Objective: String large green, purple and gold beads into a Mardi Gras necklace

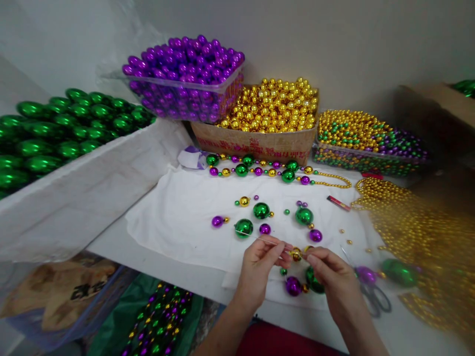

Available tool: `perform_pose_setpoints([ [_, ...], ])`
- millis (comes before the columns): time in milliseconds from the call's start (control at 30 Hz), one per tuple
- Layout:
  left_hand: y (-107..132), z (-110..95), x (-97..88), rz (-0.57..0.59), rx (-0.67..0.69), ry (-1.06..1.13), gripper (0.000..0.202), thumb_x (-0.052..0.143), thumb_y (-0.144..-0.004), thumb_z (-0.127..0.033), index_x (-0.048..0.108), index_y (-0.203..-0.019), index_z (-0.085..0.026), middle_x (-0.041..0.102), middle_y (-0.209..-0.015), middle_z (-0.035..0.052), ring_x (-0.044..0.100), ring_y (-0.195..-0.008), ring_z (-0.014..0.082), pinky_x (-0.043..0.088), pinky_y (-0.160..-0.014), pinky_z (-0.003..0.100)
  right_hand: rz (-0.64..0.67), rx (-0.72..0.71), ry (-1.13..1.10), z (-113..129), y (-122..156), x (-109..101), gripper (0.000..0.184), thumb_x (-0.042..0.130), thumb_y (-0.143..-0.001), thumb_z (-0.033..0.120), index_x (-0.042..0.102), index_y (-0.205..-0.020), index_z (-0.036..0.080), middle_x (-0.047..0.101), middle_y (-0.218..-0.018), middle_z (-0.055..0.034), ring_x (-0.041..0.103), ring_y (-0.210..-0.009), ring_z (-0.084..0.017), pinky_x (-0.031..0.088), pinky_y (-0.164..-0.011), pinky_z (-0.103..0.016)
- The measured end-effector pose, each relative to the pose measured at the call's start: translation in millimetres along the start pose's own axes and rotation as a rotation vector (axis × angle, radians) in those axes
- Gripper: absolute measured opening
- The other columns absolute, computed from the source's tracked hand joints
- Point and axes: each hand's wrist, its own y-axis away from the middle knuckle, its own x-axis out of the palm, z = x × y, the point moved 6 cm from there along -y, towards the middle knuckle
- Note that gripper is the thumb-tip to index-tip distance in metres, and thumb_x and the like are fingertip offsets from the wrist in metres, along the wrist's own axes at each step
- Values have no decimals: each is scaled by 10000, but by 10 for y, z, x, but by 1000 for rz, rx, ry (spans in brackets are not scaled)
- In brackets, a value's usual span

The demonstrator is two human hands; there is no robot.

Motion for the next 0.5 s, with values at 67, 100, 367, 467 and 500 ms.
perform_pose_setpoints([
  [67, -107, -37, 113, 139, -5, -64, 150, 637, -826, -285, 621, -876, -144, 713, -876, 75, 657, -705, 148, 553, -652, 274, -56, 73, -181, 22, 9, -103, 174, 728, -746, 383, 687, -730, 215, 617, -769, -4, 430, -567, -74, 306, -470, -193],
  [100, -203, -56, 180, 229, 5, -134, 154, 635, -821, -272, 634, -909, -146, 712, -907, 79, 661, -739, 159, 553, -668, 280, -90, 104, -291, 47, 16, -161, 175, 749, -726, 372, 681, -719, 211, 621, -796, -10, 459, -604, -79, 311, -468, -183],
  [367, -1588, -7, 652, 329, 316, -1181, 235, 543, -794, -75, 701, -941, -167, 669, -1045, 80, 624, -981, 218, 468, -927, 342, -201, 97, -521, 319, 137, -523, 136, 752, -733, 327, 661, -706, 229, 589, -908, -19, 526, -708, -103, 419, -524, -209],
  [467, -1728, -29, 710, 275, 337, -1253, 265, 571, -774, -71, 694, -981, -180, 665, -1068, 79, 616, -1010, 229, 457, -940, 338, -202, 37, -362, 244, 172, -691, 157, 771, -679, 401, 701, -720, 267, 630, -925, -54, 468, -562, -107, 404, -476, -281],
  [500, -1695, -72, 664, 248, 355, -1264, 267, 561, -798, -94, 684, -1016, -187, 662, -1089, 74, 608, -1030, 225, 450, -949, 332, -198, 15, -338, 203, 171, -758, 166, 779, -659, 417, 710, -725, 280, 639, -919, -60, 446, -532, -107, 389, -462, -295],
])
